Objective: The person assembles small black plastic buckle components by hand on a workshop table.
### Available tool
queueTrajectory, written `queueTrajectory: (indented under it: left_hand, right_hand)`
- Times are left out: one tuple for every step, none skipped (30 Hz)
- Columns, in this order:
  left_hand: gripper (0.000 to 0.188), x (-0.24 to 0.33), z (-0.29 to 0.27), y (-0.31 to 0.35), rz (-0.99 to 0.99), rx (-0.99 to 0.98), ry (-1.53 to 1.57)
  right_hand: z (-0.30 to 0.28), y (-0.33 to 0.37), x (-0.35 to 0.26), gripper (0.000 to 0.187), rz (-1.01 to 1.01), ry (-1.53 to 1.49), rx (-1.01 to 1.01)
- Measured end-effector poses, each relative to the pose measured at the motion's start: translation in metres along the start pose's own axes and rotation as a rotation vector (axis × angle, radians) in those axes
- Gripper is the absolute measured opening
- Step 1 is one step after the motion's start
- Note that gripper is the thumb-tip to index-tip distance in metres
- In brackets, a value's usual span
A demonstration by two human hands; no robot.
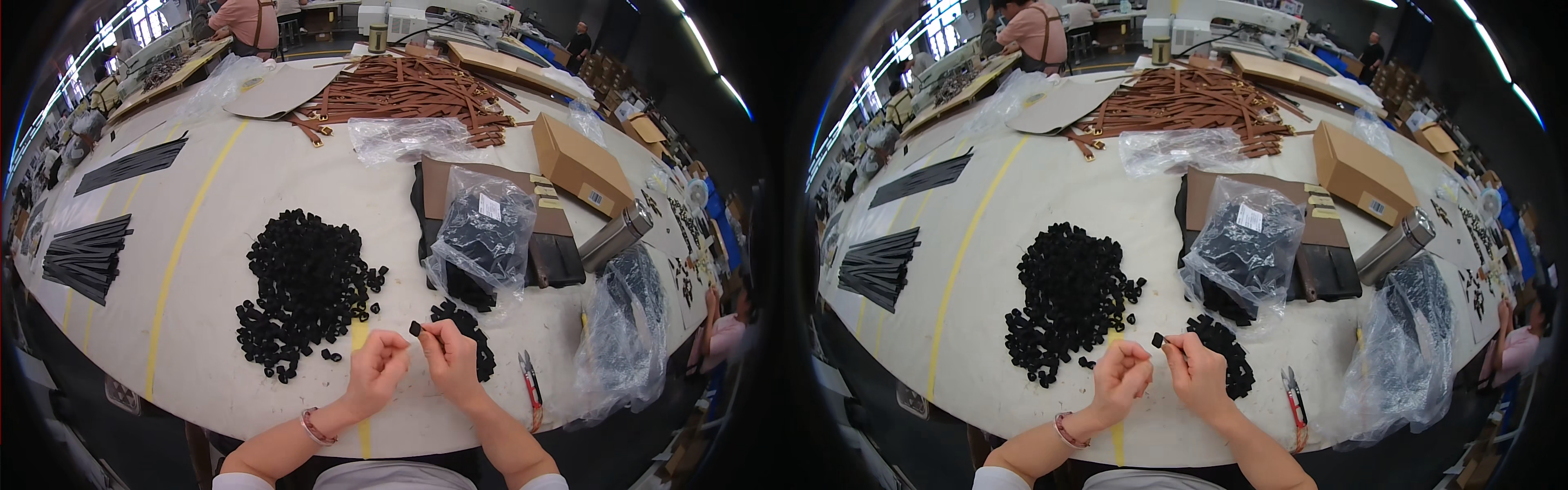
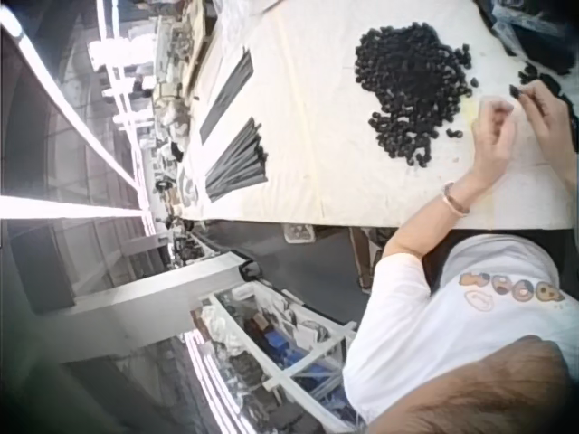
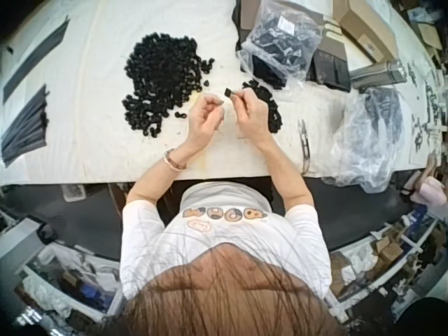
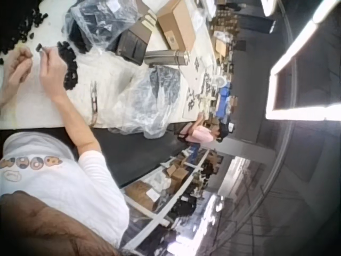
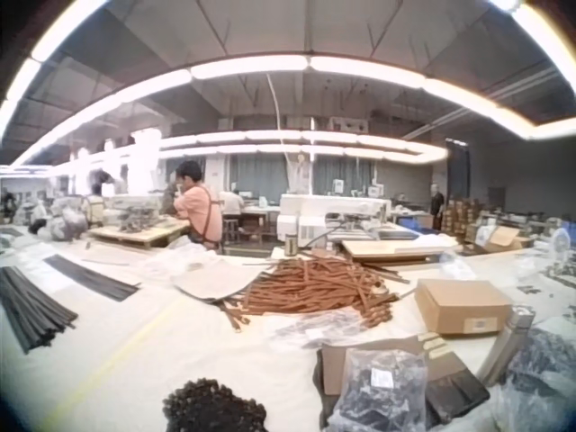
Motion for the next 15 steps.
queueTrajectory:
  left_hand:
    - [0.005, 0.003, -0.005, -0.005, 0.010, -0.001, 0.000]
    - [0.010, -0.011, -0.007, -0.013, -0.301, -0.159, 0.339]
    - [0.016, -0.022, -0.001, -0.013, -0.616, -0.319, 0.675]
    - [0.024, -0.021, 0.003, -0.011, -0.672, -0.378, 0.673]
    - [0.024, -0.020, 0.003, -0.012, -0.669, -0.384, 0.671]
    - [0.023, -0.021, 0.005, -0.009, -0.700, -0.428, 0.714]
    - [0.022, -0.022, 0.006, -0.007, -0.734, -0.474, 0.757]
    - [0.022, -0.023, 0.006, -0.007, -0.734, -0.478, 0.756]
    - [0.020, -0.024, 0.005, -0.005, -0.743, -0.465, 0.800]
    - [0.017, -0.023, 0.004, -0.004, -0.752, -0.452, 0.843]
    - [0.017, -0.021, 0.004, -0.004, -0.756, -0.455, 0.842]
    - [0.016, -0.020, -0.001, -0.006, -0.703, -0.352, 0.713]
    - [0.015, -0.015, -0.006, -0.009, -0.648, -0.250, 0.583]
    - [0.012, -0.010, -0.014, -0.012, -0.620, -0.113, 0.417]
    - [0.013, -0.005, -0.017, -0.019, -0.535, -0.029, 0.219]
  right_hand:
    - [-0.001, 0.002, -0.003, 0.006, -0.059, -0.022, 0.061]
    - [-0.002, 0.003, -0.006, 0.009, -0.174, 0.055, 0.081]
    - [-0.003, 0.005, -0.007, 0.009, -0.181, 0.057, 0.085]
    - [-0.004, 0.005, -0.012, 0.010, -0.273, 0.147, 0.067]
    - [-0.004, 0.005, -0.017, 0.011, -0.363, 0.240, 0.049]
    - [-0.003, 0.007, -0.019, 0.013, -0.414, 0.270, 0.054]
    - [-0.003, 0.007, -0.018, 0.013, -0.415, 0.272, 0.055]
    - [-0.003, 0.008, -0.020, 0.012, -0.459, 0.282, 0.049]
    - [-0.002, 0.009, -0.023, 0.012, -0.502, 0.292, 0.041]
    - [-0.001, 0.010, -0.023, 0.012, -0.499, 0.295, 0.042]
    - [0.003, 0.010, -0.016, 0.013, -0.330, 0.142, -0.011]
    - [0.006, 0.012, -0.009, 0.014, -0.160, -0.010, -0.062]
    - [0.000, 0.007, -0.010, 0.014, -0.156, -0.009, -0.060]
    - [-0.006, -0.003, -0.012, 0.015, -0.076, 0.038, -0.182]
    - [-0.017, -0.006, -0.010, 0.016, 0.011, 0.096, -0.295]
Point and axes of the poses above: each hand's wrist, its own y-axis away from the middle knuckle, its own z-axis out of the palm, x = y × z, the point moved 5 cm from there along -y, towards the middle knuckle, and after that the axes turned 15 degrees about -z, right-handed, at the moved point
